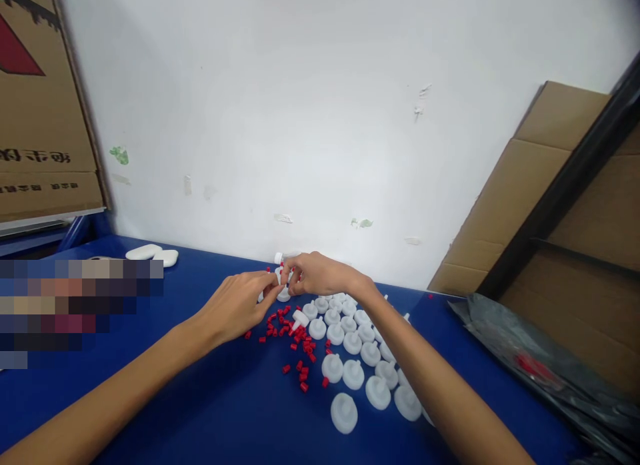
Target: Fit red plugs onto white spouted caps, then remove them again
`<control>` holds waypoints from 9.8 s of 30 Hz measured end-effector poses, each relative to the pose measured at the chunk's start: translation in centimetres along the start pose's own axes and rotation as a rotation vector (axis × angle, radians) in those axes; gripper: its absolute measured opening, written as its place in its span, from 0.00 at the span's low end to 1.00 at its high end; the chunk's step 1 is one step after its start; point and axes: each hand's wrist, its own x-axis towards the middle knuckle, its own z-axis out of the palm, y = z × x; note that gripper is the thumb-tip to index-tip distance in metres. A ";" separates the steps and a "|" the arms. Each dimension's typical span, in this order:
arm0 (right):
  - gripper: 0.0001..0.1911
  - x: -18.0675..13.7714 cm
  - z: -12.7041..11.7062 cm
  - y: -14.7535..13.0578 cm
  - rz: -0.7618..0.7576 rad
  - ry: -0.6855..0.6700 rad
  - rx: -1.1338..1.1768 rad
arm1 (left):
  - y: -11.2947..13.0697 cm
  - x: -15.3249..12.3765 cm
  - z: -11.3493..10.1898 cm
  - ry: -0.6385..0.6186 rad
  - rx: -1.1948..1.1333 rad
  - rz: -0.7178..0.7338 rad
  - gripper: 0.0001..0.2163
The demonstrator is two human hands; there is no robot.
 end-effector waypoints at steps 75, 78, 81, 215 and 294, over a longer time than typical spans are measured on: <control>0.16 -2.2 -3.9 6.0 -0.222 0.827 -0.197 | -1.6 0.5 -0.2 0.050 -0.267 -0.119 0.18; 0.14 -2.2 -3.8 5.4 -0.214 0.754 -0.180 | -1.5 0.3 -0.2 0.027 -0.133 -0.100 0.16; 0.13 -2.1 -3.6 5.4 -0.208 0.652 -0.151 | -1.5 0.2 0.2 0.002 -0.063 -0.087 0.15; 0.07 -0.3 -1.4 5.1 -0.082 0.372 -0.365 | 0.8 -0.3 0.6 -0.024 -0.005 -0.020 0.12; 0.10 -0.4 -1.7 5.8 0.091 0.542 -0.475 | -1.9 0.5 0.2 0.061 -0.169 -0.052 0.12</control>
